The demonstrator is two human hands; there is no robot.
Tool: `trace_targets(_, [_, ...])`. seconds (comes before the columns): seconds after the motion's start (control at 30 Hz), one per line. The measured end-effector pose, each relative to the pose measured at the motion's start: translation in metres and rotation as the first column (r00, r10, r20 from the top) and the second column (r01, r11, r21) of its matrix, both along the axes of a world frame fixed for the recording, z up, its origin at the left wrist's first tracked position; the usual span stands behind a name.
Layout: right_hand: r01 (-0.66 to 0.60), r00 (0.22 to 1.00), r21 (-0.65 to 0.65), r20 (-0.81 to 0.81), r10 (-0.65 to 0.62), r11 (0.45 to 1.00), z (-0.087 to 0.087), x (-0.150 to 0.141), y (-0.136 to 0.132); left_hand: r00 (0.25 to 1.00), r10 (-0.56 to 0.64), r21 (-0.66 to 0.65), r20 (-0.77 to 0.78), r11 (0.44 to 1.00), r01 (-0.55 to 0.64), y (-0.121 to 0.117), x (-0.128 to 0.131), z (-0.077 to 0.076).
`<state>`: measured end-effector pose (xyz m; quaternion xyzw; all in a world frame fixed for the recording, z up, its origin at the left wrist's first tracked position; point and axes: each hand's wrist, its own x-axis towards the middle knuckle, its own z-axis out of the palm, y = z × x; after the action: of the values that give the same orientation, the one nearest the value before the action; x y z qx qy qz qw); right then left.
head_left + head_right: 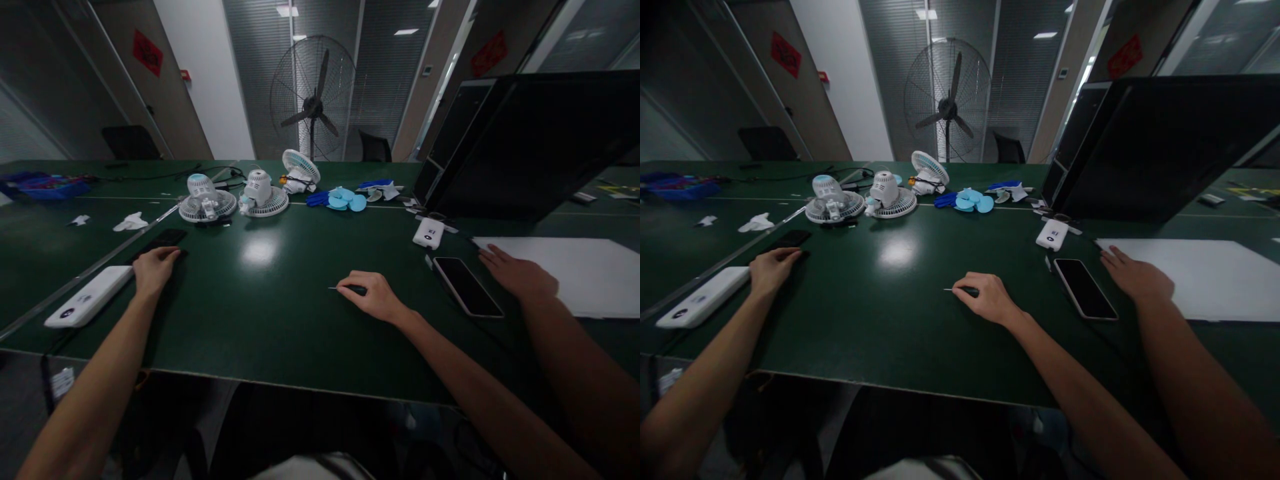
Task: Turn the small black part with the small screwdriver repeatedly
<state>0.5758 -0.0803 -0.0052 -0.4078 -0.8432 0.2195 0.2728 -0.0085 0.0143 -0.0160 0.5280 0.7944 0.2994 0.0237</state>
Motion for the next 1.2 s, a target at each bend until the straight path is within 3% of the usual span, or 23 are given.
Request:
trace_targets(0.33, [-0.003, 1.000, -0.013, 0.001, 0.003, 1.000, -0.001, 0.000, 0.000, 1.000, -0.023, 0.002, 0.000, 1.000, 0.023, -0.001, 0.001, 0.000])
trace_targets(0.5, [0.001, 1.000, 0.010, 0.027, -0.001, 1.000, -0.002, -0.001, 0.002, 0.970, -0.243, -0.002, 0.001, 0.970, 0.243, -0.002, 0.036, 0.003])
trace_targets(0.57, [0.007, 0.999, 0.034, 0.032, -0.008, 0.999, -0.003, -0.001, 0.002, 0.913, -0.408, -0.002, -0.012, 0.913, 0.408, -0.006, 0.070, 0.005])
trace_targets(0.6, [0.010, 0.999, 0.045, 0.031, -0.011, 0.999, -0.004, -0.002, 0.002, 0.856, -0.515, 0.006, -0.038, 0.857, 0.516, -0.010, 0.092, 0.007])
trace_targets(0.73, [0.003, 1.000, 0.046, 0.027, -0.005, 0.999, -0.002, -0.003, 0.001, 0.541, -0.834, 0.033, -0.109, 0.541, 0.840, -0.036, 0.193, 0.013])
trace_targets(0.8, [0.009, 1.000, 0.045, 0.025, -0.010, 0.999, 0.001, -0.004, 0.000, 0.373, -0.925, 0.056, -0.076, 0.369, 0.928, -0.051, 0.239, 0.013])
trace_targets(0.87, [0.025, 0.999, 0.061, 0.019, -0.027, 0.998, 0.003, -0.005, -0.002, 0.271, -0.962, 0.092, -0.021, 0.268, 0.959, -0.061, 0.275, 0.012])
trace_targets(0.93, [0.039, 0.999, 0.083, 0.015, -0.040, 0.996, 0.004, -0.007, -0.003, 0.235, -0.971, 0.111, 0.052, 0.239, 0.965, -0.067, 0.297, 0.011])
trace_targets(1.0, [0.041, 0.999, 0.096, 0.013, -0.043, 0.995, 0.004, -0.007, -0.003, 0.240, -0.963, 0.100, 0.123, 0.253, 0.962, -0.069, 0.307, 0.011])
trace_targets(1.2, [0.024, 0.999, 0.110, 0.046, -0.029, 0.994, 0.002, -0.006, -0.001, 0.284, -0.937, 0.049, 0.206, 0.299, 0.953, -0.070, 0.309, 0.014])
